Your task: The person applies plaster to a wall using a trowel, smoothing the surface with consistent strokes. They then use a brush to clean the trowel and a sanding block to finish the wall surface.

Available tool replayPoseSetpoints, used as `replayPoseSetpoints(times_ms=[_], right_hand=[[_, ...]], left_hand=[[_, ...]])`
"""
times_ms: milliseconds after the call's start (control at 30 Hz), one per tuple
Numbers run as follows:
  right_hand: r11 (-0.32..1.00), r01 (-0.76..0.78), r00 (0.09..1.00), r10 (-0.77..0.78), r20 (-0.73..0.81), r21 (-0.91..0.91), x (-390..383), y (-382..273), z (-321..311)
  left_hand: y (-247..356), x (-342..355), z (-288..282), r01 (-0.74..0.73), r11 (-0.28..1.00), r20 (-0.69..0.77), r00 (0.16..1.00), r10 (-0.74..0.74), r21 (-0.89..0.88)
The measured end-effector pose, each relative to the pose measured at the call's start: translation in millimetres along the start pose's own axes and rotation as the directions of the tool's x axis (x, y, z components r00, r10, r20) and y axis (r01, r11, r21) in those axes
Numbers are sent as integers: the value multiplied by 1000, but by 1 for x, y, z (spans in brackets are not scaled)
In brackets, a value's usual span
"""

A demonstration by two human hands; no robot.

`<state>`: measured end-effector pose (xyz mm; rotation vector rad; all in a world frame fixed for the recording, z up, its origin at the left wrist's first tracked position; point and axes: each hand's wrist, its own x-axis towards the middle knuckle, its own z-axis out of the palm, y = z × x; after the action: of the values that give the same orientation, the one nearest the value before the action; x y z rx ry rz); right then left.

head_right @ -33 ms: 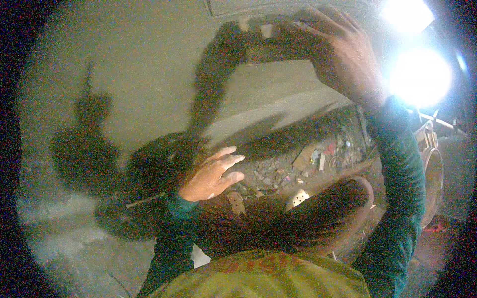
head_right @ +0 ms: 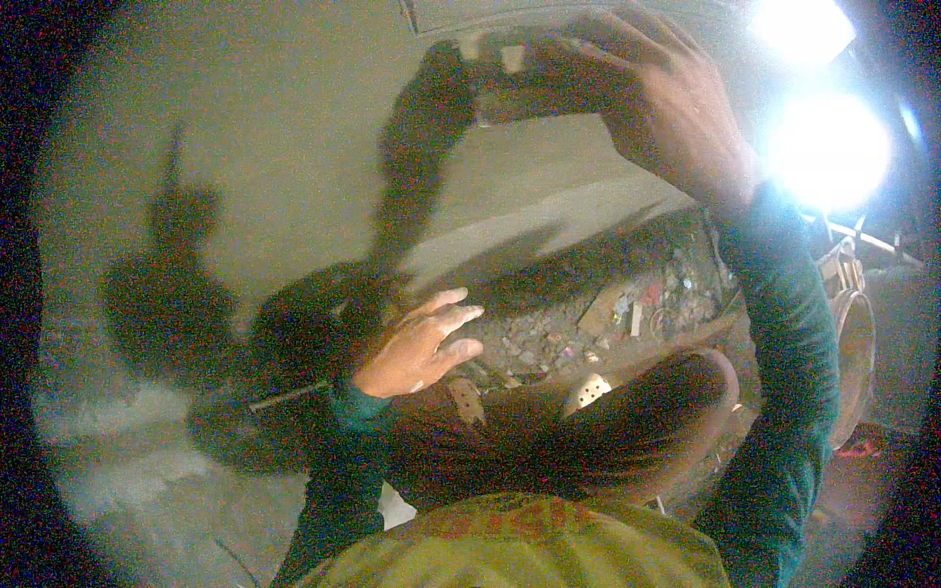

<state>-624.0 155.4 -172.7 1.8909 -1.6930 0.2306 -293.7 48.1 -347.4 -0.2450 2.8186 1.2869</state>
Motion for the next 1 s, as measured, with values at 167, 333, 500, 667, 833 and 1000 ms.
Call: replayPoseSetpoints(times_ms=[167, 333, 500, 667, 833, 1000], right_hand=[[997, 63, 998, -64, -20, -37, 16, 4, 4], [999, 43, 999, -43, 6, 26, 18, 2, 6], [998, 60, 998, -60, 10, 18, 22, 1, 0], [854, -349, 937, 327, 122, 385, -24, 29, -27], [273, -212, 796, 605, 3, 938, -13, 16, -5], [172, 60, 866, 481, -137, 983, 17, 11, 18]], left_hand=[[3, 9, -1, 21, 1000, 12, 1000, -21, 17], [6, 8, -6, 27, 999, 16, 999, -28, 41], [6, 8, -5, -3, 998, 12, 1000, 2, 58], [6, 6, -6, 6, 1000, -3, 1000, -6, 3], [0, 9, -1, -20, 999, -22, 1000, 21, 30], [-1, 3, 0, -64, 998, -93, 994, 63, -11]])
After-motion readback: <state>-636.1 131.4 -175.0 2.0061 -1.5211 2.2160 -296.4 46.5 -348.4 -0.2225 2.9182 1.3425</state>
